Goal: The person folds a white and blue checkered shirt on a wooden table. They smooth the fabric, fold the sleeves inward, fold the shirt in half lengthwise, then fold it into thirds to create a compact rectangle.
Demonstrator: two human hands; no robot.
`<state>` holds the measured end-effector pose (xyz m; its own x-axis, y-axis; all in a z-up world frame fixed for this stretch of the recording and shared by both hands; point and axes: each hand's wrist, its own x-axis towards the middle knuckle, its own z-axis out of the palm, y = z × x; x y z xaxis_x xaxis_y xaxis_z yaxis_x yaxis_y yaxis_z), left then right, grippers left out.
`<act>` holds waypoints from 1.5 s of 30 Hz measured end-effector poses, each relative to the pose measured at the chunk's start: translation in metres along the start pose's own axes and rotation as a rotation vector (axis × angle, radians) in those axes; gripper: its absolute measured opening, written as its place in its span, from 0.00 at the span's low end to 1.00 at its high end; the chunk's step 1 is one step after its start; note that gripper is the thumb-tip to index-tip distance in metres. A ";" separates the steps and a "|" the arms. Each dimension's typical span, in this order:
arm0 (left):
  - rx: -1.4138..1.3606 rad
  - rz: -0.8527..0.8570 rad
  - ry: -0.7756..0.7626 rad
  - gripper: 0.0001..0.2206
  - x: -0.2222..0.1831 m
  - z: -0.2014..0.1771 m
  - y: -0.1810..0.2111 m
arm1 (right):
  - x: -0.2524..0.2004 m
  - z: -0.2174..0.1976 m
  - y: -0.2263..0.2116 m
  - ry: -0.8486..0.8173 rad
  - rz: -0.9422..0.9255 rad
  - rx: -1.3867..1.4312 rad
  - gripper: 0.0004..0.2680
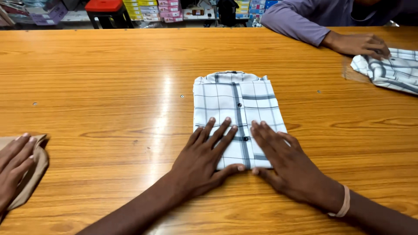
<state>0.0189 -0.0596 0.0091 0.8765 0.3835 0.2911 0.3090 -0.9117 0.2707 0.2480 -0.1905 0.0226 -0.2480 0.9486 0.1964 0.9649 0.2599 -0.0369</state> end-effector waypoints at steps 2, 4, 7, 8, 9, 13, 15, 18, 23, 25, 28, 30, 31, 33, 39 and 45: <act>-0.018 -0.032 -0.024 0.41 0.002 0.000 -0.004 | 0.001 0.001 0.014 -0.017 0.077 0.011 0.32; -0.031 -0.065 -0.050 0.39 0.002 -0.001 -0.007 | 0.002 0.005 0.024 -0.030 0.154 0.025 0.32; -0.061 -0.135 -0.009 0.40 0.002 0.000 -0.009 | 0.002 0.009 0.030 -0.070 0.255 0.012 0.32; -0.030 -0.132 0.024 0.40 0.002 0.000 -0.008 | 0.001 0.009 0.029 -0.053 0.252 0.007 0.31; -0.002 -0.132 0.063 0.39 0.002 0.002 -0.007 | 0.001 0.007 0.030 -0.040 0.244 -0.002 0.31; 0.151 0.040 0.131 0.39 -0.001 0.004 0.001 | 0.002 -0.003 0.018 -0.006 0.163 0.014 0.29; 0.102 0.181 0.177 0.40 -0.001 0.006 -0.001 | 0.003 -0.009 0.012 -0.025 0.124 0.067 0.28; 0.065 0.125 0.092 0.31 0.003 -0.016 -0.004 | -0.013 0.009 0.043 -0.035 0.302 0.398 0.22; 0.109 0.006 -0.116 0.23 0.001 -0.034 0.010 | -0.004 -0.006 0.026 0.122 0.385 0.582 0.17; -0.017 0.040 0.052 0.22 -0.001 -0.019 0.007 | 0.009 -0.021 0.009 0.225 0.253 0.462 0.17; -0.104 0.228 0.205 0.27 0.001 -0.009 0.002 | 0.019 -0.033 -0.003 0.446 -0.164 0.012 0.16; -0.062 0.309 0.342 0.27 -0.001 -0.008 0.000 | 0.015 -0.029 0.000 0.290 0.148 0.140 0.12; -0.064 0.307 0.343 0.27 0.001 -0.013 -0.001 | 0.006 -0.013 0.012 0.287 0.147 0.140 0.12; -0.182 0.058 0.219 0.25 0.004 -0.022 -0.001 | -0.012 0.019 0.037 0.067 0.518 0.629 0.09; -0.115 -0.198 0.274 0.13 0.004 -0.034 -0.006 | 0.012 -0.033 0.009 0.535 0.091 0.144 0.08; -0.068 0.131 0.501 0.17 0.006 -0.023 0.001 | 0.013 -0.026 0.018 0.325 0.368 0.326 0.16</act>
<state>0.0154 -0.0547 0.0323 0.6170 0.3053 0.7253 0.1695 -0.9516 0.2564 0.2640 -0.1784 0.0496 0.1871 0.8963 0.4021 0.8936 0.0147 -0.4486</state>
